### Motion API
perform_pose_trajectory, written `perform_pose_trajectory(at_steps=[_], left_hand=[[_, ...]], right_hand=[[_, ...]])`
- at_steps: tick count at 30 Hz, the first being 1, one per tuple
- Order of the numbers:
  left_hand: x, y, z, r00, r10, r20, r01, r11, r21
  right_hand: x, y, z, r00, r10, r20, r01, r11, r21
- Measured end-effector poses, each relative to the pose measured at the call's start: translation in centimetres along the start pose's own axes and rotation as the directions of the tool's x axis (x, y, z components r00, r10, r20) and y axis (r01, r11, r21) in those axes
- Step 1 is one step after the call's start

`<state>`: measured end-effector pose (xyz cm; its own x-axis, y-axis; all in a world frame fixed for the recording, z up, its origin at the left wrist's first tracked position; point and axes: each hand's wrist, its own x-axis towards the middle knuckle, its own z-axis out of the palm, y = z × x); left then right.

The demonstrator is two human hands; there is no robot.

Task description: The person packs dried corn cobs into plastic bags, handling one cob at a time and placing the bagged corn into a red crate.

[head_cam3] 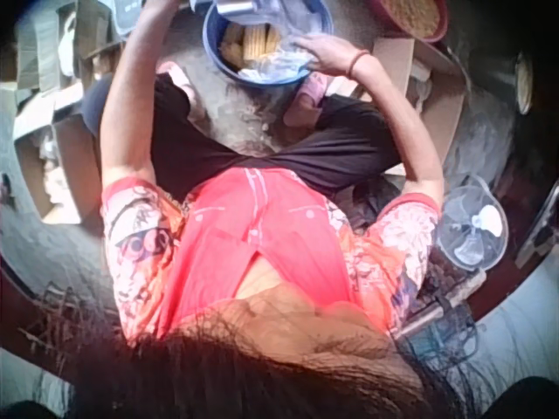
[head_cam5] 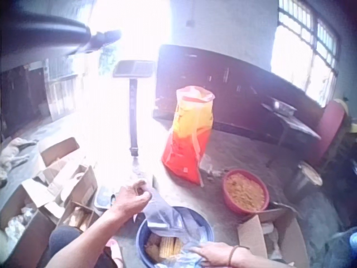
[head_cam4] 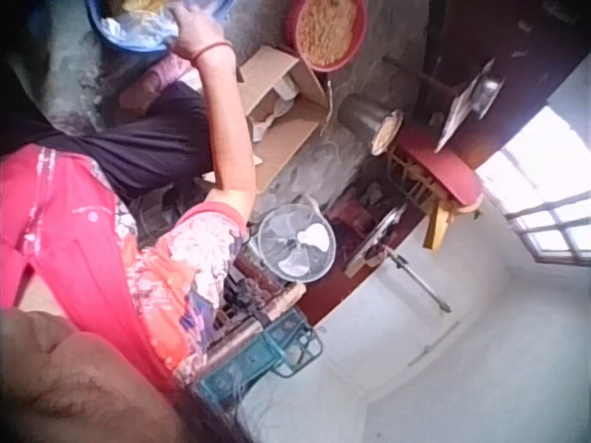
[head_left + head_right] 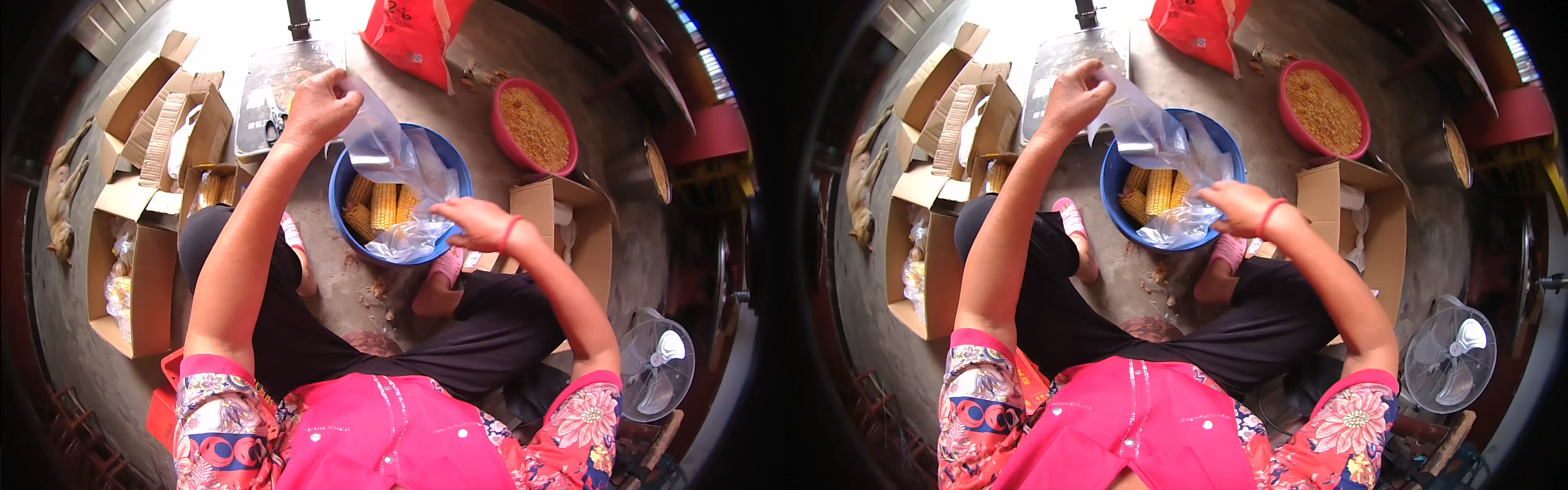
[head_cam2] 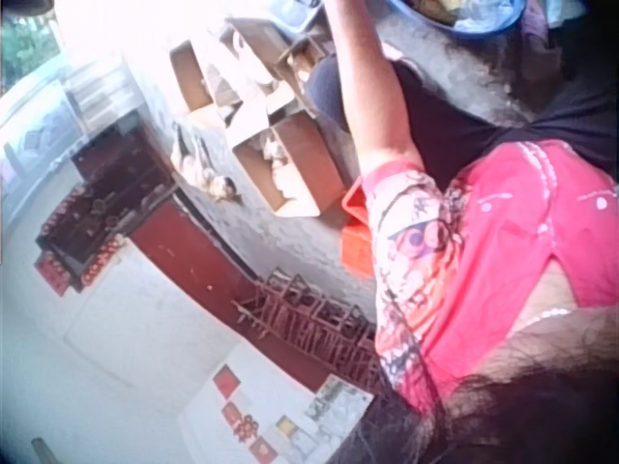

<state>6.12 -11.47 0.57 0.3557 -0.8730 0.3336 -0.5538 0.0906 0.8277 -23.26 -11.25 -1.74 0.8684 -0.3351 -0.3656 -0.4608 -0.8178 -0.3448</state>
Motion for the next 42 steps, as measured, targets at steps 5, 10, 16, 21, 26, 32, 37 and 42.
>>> perform_pose_trajectory(at_steps=[5,10,16,21,26,32,37,42], left_hand=[[1.0,0.1,-3.4,0.999,0.009,-0.045,-0.009,1.000,-0.001],[0.5,1.2,-5.2,0.991,0.005,-0.132,-0.009,0.999,-0.034],[0.4,1.2,-4.9,0.984,0.116,-0.136,-0.102,0.990,0.101],[0.2,1.5,-5.3,0.991,0.085,-0.102,-0.078,0.994,0.071],[0.2,1.6,-4.1,0.980,0.156,-0.122,-0.154,0.988,0.021],[-0.4,1.6,-3.6,0.998,0.066,0.019,-0.066,0.997,-0.035],[0.2,2.1,-3.5,0.981,0.087,0.171,0.000,0.892,-0.453],[-0.4,4.0,-4.3,0.879,0.134,0.457,0.275,0.642,-0.716]], right_hand=[[4.1,-1.1,6.4,0.994,0.081,0.069,-0.076,0.995,-0.068],[3.8,1.5,5.5,0.998,0.008,-0.057,-0.002,0.995,0.104],[-1.5,7.8,-4.2,0.890,0.310,-0.335,-0.092,0.841,0.532],[-13.4,16.2,-5.7,0.413,0.602,-0.683,-0.438,0.789,0.431],[-30.4,25.6,6.2,0.003,0.766,-0.643,-0.790,0.396,0.468],[-39.4,26.6,23.0,0.027,0.985,-0.171,-0.906,0.097,0.411],[-35.8,27.1,22.6,0.183,0.981,-0.067,-0.788,0.187,0.587],[-21.7,18.5,4.5,0.485,0.869,-0.100,-0.179,0.210,0.961]])
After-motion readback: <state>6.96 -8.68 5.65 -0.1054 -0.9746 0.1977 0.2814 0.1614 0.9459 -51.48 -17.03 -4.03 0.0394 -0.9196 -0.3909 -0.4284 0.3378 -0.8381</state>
